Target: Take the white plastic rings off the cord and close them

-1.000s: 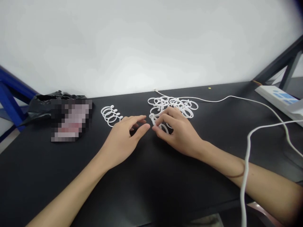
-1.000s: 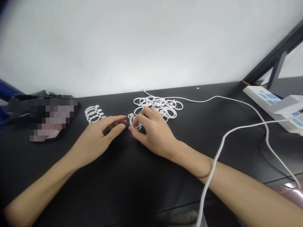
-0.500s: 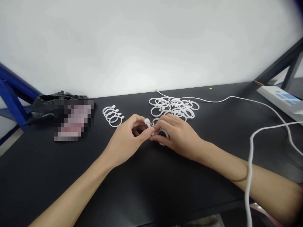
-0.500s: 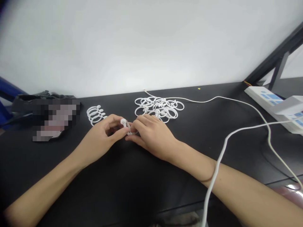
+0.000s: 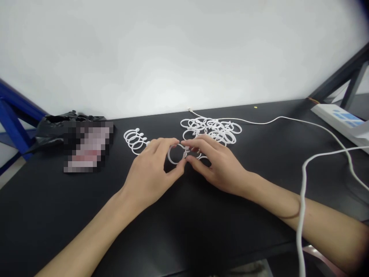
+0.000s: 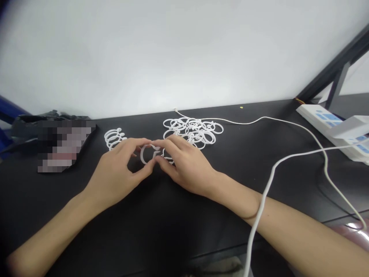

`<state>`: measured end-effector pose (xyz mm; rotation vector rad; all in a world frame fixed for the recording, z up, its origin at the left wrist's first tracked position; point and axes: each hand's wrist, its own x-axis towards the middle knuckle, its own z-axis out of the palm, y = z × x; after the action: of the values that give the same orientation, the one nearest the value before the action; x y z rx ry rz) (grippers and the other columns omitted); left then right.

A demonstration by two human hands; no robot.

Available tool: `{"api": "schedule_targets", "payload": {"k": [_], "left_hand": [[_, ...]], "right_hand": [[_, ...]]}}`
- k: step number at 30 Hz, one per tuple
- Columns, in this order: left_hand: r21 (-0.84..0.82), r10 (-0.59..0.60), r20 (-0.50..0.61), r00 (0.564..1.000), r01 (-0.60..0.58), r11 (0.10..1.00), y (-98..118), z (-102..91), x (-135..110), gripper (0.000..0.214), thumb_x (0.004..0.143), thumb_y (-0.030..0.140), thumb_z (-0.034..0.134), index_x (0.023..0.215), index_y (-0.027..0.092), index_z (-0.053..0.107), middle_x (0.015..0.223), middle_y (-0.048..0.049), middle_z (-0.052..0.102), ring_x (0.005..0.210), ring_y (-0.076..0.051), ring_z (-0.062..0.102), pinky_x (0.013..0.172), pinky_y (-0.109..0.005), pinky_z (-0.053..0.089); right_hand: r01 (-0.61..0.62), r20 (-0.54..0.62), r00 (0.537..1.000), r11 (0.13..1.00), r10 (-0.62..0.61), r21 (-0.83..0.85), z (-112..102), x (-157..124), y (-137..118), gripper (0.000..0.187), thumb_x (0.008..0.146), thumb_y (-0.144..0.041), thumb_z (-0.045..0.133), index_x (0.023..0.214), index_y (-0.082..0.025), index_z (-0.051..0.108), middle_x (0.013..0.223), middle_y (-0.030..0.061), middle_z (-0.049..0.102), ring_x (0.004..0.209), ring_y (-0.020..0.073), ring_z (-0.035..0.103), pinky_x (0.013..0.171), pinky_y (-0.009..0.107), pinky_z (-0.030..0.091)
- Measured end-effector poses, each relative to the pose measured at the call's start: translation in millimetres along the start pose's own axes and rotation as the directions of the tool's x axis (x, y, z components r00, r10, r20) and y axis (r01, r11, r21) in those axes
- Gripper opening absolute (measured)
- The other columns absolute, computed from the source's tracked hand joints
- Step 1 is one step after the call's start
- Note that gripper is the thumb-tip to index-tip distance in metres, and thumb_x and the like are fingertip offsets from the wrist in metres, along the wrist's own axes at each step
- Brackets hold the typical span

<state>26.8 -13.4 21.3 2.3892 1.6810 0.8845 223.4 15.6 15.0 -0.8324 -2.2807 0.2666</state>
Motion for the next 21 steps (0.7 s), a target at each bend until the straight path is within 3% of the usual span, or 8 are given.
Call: {"api": "schedule_targets", "payload": {"k": [5,16,21], "left_hand": [[0.08,0.147,-0.039,0.988,-0.143,0.986,-2.0,4.0,-2.6,0.03,0.092,0.036,0.057,0.116,0.017,0.058,0.105,-0.0052,0.069,0.097,-0.023,0.064,0.081,-0.037,0.052],[0.1,0.157,-0.073,0.985,-0.15,0.984,0.8,2.2,-3.0,0.031,0.093,0.041,0.058,0.112,0.017,0.06,0.098,-0.0041,0.071,0.088,-0.021,0.064,0.078,-0.035,0.051],[0.085,0.186,-0.059,0.981,-0.181,0.98,-1.4,2.2,-3.0,0.038,0.091,0.046,0.06,0.116,0.017,0.06,0.106,-0.0054,0.071,0.097,-0.024,0.064,0.083,-0.038,0.051]], "right_hand": [[0.0,0.002,1.0,0.998,0.0,0.055,0.1,-0.6,3.7,0.017,0.096,-0.019,0.054,0.111,-0.017,0.062,0.097,0.0046,0.067,0.082,0.0135,0.063,0.072,0.026,0.052],[-0.03,-0.022,0.999,0.981,0.035,0.194,-0.9,0.5,3.4,0.011,0.095,-0.013,0.056,0.103,-0.016,0.063,0.094,0.0025,0.071,0.081,0.0094,0.066,0.071,0.02,0.052],[-0.069,-0.024,0.997,0.97,0.076,0.233,-2.2,2.4,1.8,0.009,0.095,-0.015,0.056,0.1,-0.017,0.063,0.092,0.0021,0.071,0.082,0.0105,0.067,0.068,0.02,0.053]]}}
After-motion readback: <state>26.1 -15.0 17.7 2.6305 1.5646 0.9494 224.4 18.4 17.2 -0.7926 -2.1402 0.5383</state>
